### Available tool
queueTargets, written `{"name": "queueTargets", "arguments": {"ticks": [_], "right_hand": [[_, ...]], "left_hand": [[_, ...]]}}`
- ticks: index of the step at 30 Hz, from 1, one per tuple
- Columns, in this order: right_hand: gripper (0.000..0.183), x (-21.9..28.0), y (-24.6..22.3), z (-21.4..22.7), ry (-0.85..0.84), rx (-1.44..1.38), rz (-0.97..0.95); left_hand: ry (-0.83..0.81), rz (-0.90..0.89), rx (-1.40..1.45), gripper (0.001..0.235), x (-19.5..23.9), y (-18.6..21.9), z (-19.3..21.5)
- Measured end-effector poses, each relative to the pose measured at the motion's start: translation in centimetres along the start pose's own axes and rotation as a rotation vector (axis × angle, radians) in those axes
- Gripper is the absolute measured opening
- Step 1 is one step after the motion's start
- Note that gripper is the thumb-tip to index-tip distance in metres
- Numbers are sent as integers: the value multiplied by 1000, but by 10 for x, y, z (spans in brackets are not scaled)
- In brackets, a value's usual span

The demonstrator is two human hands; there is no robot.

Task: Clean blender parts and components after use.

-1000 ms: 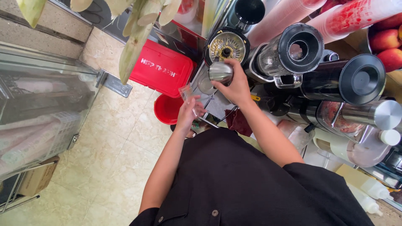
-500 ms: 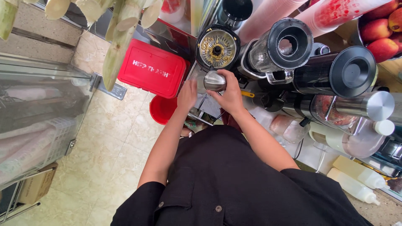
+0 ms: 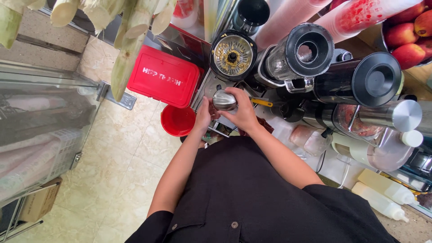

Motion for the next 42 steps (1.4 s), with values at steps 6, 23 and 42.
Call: {"name": "queueTargets", "arguments": {"ticks": [6,23,42], "right_hand": [[76,12,-18,-21,-130,66,72],[81,-4,-21,-47,-329,0,155],[57,-11,23,-23,-305,-317,4]], "left_hand": [[15,-34,140,48,28,-23,15],[22,-221,347,46,61,-26,49],[-212,-176,689,51,84,-2,35]]}}
Point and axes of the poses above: each hand's wrist, its own x-axis away from the middle knuckle, its own z-axis out of the back of the hand, y = z × x, the point moved 5 cm from there along -x, towards the middle knuckle, and after that the axes turned 1 degree about -x, right-handed, at the moved point
